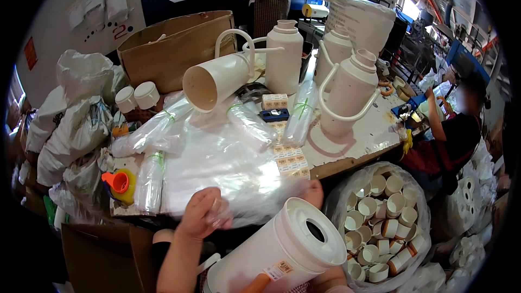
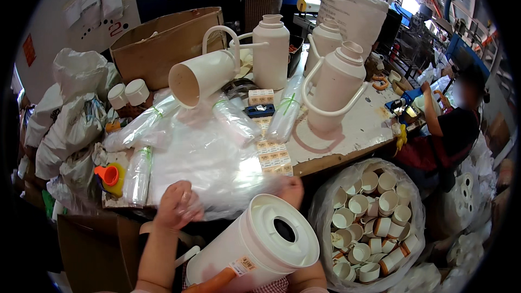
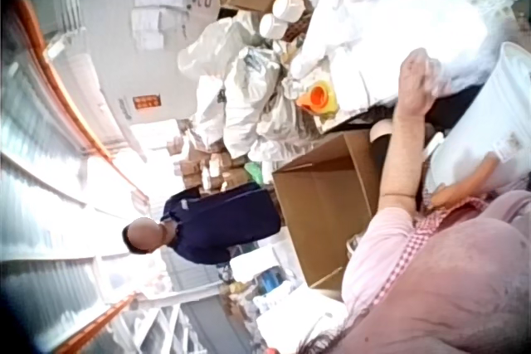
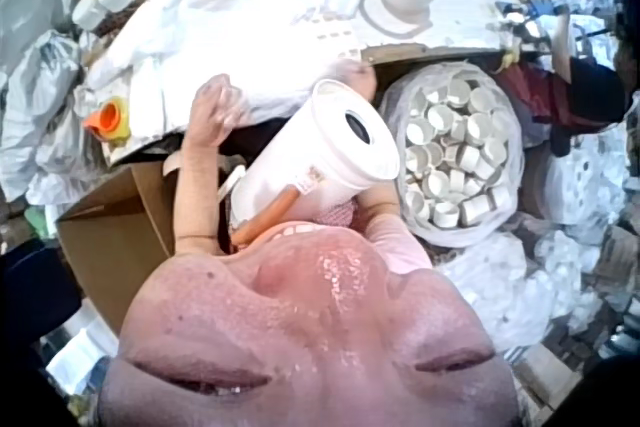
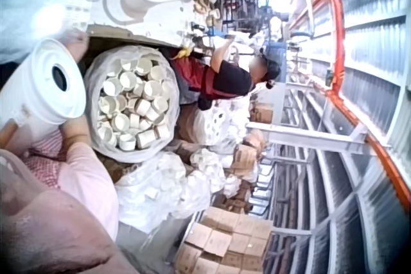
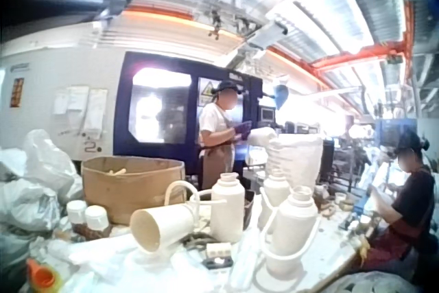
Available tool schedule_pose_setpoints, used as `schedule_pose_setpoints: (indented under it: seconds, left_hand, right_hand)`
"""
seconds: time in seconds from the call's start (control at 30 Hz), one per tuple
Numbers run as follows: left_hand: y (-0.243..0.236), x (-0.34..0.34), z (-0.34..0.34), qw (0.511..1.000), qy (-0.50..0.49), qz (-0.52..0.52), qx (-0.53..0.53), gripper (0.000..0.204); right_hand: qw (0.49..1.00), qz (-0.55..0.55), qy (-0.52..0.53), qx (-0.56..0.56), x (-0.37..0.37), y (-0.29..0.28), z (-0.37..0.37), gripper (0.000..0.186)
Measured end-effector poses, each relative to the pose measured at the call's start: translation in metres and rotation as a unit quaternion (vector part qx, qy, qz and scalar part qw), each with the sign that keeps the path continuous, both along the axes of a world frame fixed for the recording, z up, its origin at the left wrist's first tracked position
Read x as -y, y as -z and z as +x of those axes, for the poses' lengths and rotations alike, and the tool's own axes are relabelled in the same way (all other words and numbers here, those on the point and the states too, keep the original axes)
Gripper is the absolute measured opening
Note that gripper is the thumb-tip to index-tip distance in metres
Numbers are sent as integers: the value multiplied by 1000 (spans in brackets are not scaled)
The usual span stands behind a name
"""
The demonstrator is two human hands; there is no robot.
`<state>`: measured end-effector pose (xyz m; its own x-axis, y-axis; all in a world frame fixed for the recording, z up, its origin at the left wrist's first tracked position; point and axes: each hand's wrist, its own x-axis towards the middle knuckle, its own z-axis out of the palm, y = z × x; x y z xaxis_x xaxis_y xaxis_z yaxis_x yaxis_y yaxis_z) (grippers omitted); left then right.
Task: The person applies labels to white plastic kettles, places them into plastic bags, and then stacks the bagged kettles into a cardboard box.
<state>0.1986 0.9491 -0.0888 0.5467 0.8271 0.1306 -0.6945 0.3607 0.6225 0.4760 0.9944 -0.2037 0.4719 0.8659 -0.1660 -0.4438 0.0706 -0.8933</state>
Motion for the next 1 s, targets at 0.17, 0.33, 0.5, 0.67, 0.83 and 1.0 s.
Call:
schedule_pose_setpoints:
  seconds: [0.17, 0.33, 0.5, 0.67, 0.83, 1.0]
  left_hand:
    - [13, -25, 7, 769, -218, 200, -566, 19]
    - [-72, 53, 25, 839, -124, 417, -325, 12]
    - [-38, 133, -7, 531, -325, 684, -379, 12]
    - [14, 191, -65, 391, -460, 613, -510, 13]
    - [57, 267, -77, 551, -274, 424, -664, 13]
    - [94, 336, -41, 579, -205, 362, -701, 11]
  right_hand:
    - [946, 105, -82, -296, 11, -37, 82, 17]
    - [982, 175, 49, 44, 108, -58, 50, 17]
    - [943, 134, -71, 295, 135, -15, -13, 18]
    - [876, 131, -240, 398, 158, 0, -20, 29]
    - [890, -14, -410, 200, 190, 23, -51, 38]
    - [846, -210, -488, -31, 190, 52, -66, 60]
